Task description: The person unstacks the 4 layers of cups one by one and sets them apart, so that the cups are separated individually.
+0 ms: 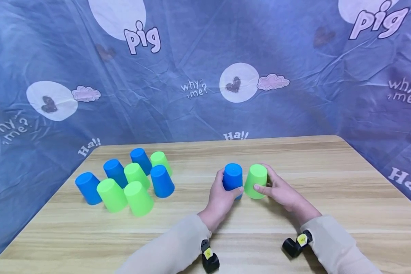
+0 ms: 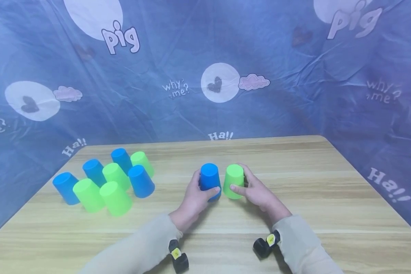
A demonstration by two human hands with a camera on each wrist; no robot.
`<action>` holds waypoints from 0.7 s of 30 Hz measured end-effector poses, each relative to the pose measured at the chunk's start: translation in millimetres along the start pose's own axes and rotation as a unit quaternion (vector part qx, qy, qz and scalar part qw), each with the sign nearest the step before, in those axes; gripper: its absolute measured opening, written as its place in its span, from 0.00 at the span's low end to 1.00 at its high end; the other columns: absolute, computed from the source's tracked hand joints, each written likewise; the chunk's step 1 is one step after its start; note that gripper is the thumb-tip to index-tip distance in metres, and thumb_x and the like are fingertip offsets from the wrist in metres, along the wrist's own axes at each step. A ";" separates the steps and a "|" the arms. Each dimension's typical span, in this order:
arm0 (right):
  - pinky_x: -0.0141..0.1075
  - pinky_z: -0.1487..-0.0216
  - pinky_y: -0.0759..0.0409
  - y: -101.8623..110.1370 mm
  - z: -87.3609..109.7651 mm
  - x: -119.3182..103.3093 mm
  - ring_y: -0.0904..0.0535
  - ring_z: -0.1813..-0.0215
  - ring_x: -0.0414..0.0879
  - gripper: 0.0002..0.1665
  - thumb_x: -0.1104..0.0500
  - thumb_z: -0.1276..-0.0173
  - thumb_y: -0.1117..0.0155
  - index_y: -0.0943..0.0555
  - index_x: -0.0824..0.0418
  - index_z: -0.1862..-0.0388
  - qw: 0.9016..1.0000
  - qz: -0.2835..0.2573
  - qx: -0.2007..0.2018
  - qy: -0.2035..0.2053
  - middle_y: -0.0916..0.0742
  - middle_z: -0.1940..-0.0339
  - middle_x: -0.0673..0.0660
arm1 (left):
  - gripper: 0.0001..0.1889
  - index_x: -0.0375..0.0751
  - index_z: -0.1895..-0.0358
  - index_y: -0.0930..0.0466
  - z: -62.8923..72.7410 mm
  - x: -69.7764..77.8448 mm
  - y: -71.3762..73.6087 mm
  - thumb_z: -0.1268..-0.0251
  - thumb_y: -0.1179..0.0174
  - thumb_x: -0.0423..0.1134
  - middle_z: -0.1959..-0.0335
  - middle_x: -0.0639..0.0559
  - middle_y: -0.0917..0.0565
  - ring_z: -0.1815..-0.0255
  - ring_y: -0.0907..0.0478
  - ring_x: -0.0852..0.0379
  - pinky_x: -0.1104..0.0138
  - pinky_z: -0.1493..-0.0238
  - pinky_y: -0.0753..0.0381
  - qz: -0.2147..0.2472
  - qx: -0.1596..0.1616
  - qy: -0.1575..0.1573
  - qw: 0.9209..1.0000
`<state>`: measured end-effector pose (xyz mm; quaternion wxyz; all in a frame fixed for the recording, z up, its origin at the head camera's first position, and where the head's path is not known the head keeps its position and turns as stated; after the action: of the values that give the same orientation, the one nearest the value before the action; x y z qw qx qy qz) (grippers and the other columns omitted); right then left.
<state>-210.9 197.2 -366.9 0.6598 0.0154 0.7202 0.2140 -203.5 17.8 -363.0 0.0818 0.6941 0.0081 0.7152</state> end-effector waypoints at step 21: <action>0.68 0.38 0.55 -0.3 -0.5 1.6 0.44 0.33 0.70 0.42 0.60 0.36 0.41 0.50 0.60 0.29 1.000 0.000 0.000 0.001 0.32 0.38 0.72 | 0.34 0.53 0.33 0.42 4.5 21.0 55.8 0.42 0.37 0.45 0.36 0.46 0.32 0.36 0.35 0.43 0.43 0.40 0.34 -0.058 -0.007 -0.060 0.997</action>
<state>-211.5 197.3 -368.5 0.6593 0.0148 0.7206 0.2138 -205.3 -34.9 -335.1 0.1281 0.7335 0.0384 0.6664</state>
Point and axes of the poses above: each hand's wrist, its own z-axis away from the middle knuckle, its own y-axis out of the back of the hand, x = y × z, the point moved 3 cm from there along -z, towards the middle knuckle
